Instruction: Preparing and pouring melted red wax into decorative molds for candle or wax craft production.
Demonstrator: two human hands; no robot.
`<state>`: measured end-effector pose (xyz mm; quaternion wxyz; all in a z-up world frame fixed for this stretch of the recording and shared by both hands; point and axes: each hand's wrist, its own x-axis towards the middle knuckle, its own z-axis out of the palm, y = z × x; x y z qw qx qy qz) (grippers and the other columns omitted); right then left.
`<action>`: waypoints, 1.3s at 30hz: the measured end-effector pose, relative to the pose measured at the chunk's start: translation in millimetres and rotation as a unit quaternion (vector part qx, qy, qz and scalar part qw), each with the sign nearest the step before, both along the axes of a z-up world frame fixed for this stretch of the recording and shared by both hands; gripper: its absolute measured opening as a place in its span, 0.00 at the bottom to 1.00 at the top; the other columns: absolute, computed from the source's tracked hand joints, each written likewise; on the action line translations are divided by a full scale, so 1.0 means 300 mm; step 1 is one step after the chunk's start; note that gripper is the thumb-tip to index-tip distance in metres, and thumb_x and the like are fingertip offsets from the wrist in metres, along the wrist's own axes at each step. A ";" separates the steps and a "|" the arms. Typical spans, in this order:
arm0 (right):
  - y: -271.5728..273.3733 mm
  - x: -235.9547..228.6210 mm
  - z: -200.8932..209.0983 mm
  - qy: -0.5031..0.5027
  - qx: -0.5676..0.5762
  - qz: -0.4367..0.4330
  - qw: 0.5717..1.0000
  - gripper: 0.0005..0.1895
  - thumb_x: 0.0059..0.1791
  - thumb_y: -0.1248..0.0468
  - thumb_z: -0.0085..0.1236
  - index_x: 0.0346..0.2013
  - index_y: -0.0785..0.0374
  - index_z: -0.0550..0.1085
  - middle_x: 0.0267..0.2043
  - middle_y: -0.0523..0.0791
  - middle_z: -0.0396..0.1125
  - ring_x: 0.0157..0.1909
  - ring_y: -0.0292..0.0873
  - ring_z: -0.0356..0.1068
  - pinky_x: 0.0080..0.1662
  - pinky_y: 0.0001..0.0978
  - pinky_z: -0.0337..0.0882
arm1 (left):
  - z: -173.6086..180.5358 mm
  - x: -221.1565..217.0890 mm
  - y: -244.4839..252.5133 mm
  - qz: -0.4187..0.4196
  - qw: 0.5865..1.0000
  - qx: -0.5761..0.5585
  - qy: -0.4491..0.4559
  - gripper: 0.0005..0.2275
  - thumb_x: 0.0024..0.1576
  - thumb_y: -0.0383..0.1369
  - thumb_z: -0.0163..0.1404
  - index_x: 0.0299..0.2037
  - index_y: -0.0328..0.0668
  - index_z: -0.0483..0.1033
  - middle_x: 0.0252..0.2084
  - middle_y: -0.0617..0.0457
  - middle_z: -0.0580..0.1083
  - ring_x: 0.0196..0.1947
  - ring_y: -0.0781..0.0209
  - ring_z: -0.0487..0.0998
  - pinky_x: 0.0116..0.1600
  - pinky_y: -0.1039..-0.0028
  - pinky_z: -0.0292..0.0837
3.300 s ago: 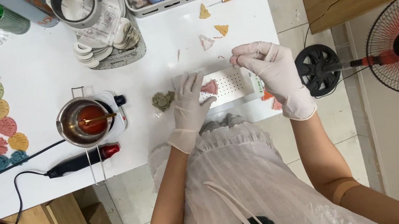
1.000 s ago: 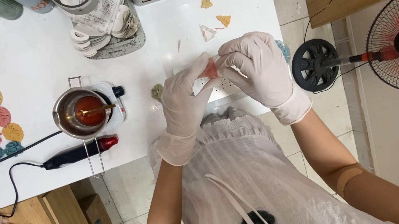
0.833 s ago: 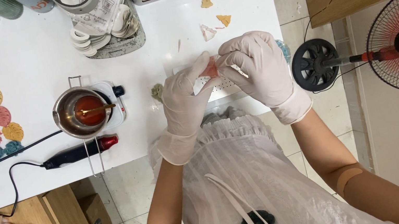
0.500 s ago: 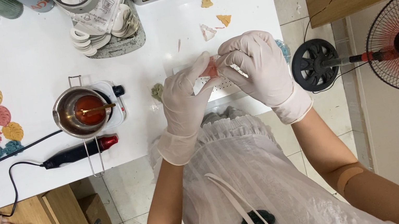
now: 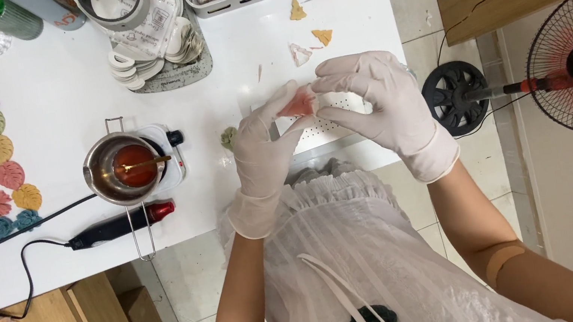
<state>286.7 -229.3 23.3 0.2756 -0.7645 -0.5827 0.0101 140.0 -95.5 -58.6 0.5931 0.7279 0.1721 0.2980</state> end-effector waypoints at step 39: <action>-0.212 -0.075 -0.243 0.283 -0.019 -0.196 0.939 0.28 0.41 0.63 0.72 0.56 0.57 0.76 0.51 0.42 0.73 0.54 0.40 0.72 0.56 0.33 0.71 | -0.170 0.024 0.015 -0.172 0.953 -0.180 0.172 0.44 0.56 0.23 0.59 0.78 0.50 0.39 0.71 0.41 0.63 0.68 0.53 0.68 0.70 0.63 0.62</action>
